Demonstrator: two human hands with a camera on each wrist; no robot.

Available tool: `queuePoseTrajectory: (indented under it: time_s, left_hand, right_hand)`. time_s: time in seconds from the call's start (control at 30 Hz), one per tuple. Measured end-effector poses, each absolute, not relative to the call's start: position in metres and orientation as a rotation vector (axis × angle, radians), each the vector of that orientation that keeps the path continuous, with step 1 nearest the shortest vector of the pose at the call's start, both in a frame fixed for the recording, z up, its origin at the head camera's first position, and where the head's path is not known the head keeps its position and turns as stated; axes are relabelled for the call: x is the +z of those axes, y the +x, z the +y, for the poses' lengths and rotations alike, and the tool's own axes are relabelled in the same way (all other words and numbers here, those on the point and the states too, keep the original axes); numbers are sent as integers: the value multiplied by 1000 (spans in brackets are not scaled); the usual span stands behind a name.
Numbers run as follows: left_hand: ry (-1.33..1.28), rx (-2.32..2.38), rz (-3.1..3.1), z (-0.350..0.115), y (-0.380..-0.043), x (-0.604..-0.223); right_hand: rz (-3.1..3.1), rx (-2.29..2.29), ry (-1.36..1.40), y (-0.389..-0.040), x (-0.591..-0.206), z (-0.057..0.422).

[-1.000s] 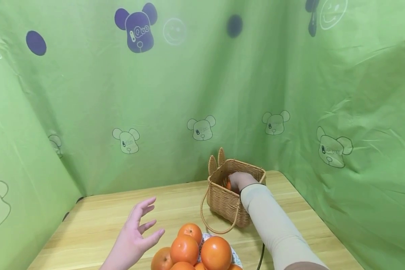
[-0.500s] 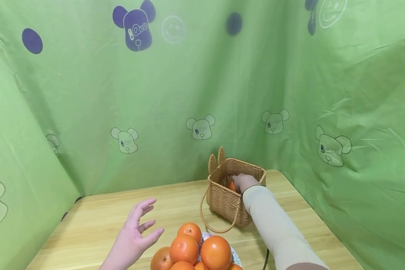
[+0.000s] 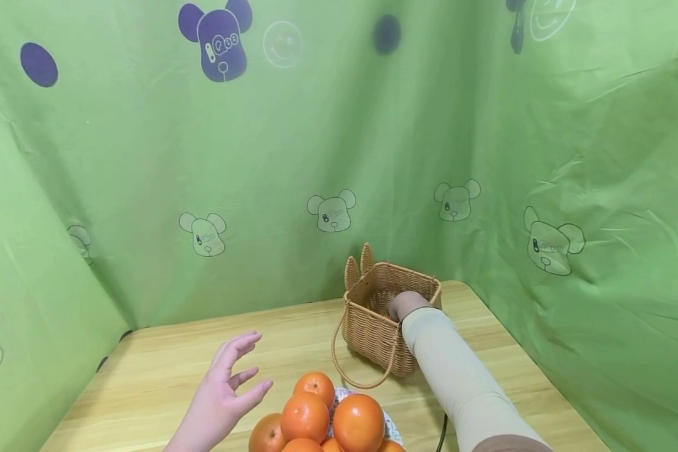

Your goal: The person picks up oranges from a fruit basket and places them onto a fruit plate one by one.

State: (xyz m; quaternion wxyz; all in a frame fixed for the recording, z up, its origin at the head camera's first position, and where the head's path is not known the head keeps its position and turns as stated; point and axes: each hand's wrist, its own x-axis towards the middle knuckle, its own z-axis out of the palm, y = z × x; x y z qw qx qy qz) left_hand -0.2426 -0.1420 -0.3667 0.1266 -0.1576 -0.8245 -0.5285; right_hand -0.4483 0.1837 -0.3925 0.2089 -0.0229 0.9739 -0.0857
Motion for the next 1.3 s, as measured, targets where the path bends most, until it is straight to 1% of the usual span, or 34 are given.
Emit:
queuePoseTrajectory:
  time_s: [0.17,0.33,0.47,0.57,0.67,0.8,0.87,1.03,1.17,1.3]
  left_hand:
    - [-446,-1535,-2404,-141,-241,-364]
    - [-435,-1535,-2406,-141,-239,-363]
    - [-445,-1528,-2405,-138,-237,-364]
    - [-470,-1512,-2395,-136,-236,-366]
    - [-482,-1496,-2389,-134,-235,-366]
    - [-485,-1472,-2389,-132,-233,-365]
    - [-486,-1466,-2392,-129,-231,-366]
    - [-507,-1453,-2385,-129,-226,-369]
    - [-533,-1453,-2374,-129,-224,-369]
    - [-539,-1453,-2378,-128,-223,-366]
  right_hand:
    - [2717,-213,-145,-449,-392,183]
    - [2782,-158,-357,-454,-391,184]
    - [2893,-173,-469,-457,-388,188]
    - [3015,-208,-598,-455,-379,189]
    - [3138,-328,-637,-444,-363,188]
    - [3251,-496,-616,-418,-339,184]
    - [3272,-578,-648,-399,-331,182]
    - [3286,-711,-844,-344,-326,170]
    - [3263,-754,-1111,-299,-333,165]
    - [3051,-882,-1548,-258,-344,166]
